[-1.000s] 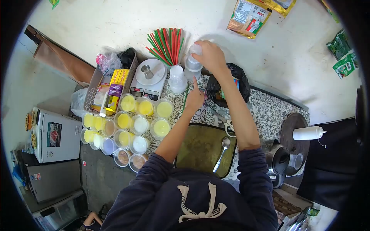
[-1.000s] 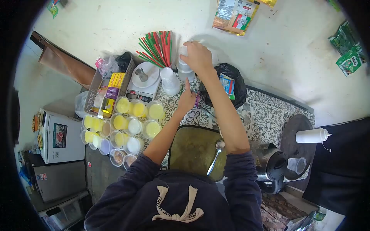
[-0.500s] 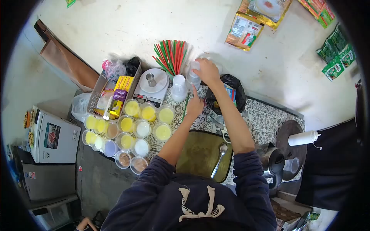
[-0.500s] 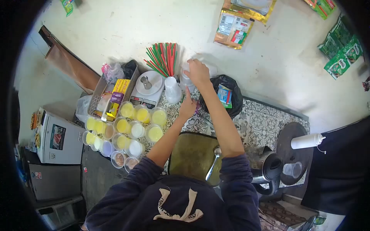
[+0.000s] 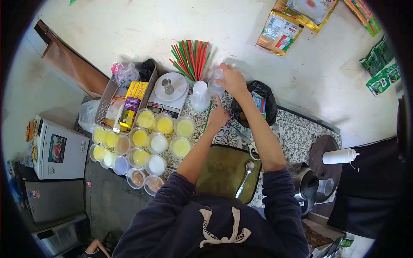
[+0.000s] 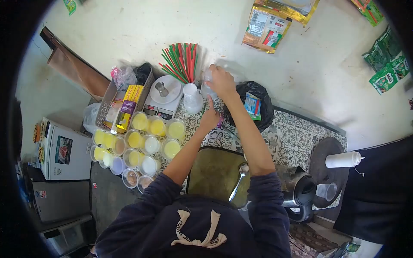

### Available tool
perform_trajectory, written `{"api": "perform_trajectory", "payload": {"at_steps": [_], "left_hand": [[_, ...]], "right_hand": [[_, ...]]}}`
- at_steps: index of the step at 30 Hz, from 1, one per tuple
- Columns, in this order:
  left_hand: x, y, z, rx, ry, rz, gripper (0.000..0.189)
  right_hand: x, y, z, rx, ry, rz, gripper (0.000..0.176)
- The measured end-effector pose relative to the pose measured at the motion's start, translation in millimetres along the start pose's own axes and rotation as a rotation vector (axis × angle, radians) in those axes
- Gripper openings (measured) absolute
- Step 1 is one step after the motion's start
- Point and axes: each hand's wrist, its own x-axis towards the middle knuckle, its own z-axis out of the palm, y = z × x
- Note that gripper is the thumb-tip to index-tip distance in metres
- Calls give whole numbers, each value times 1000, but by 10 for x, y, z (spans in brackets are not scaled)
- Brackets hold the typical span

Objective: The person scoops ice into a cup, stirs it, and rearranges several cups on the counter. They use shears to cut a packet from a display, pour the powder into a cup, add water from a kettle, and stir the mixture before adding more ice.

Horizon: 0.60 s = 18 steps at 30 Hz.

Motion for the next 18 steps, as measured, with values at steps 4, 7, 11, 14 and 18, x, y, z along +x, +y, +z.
{"api": "perform_trajectory", "payload": {"at_steps": [4, 7, 11, 14, 18], "left_hand": [[86, -25, 23, 56, -3, 22, 96], [94, -21, 40, 63, -3, -1, 96], [33, 4, 9, 70, 8, -33, 96], [-65, 105, -120, 156, -72, -55, 95], [-53, 193, -172, 258, -145, -106, 96]], "right_hand": [[-3, 6, -54, 18, 3, -20, 41], [19, 18, -72, 2, 2, -37, 41], [52, 25, -59, -73, -85, -25, 46], [43, -54, -3, -149, -131, -23, 47], [-54, -27, 95, -156, -44, -112, 48]]}}
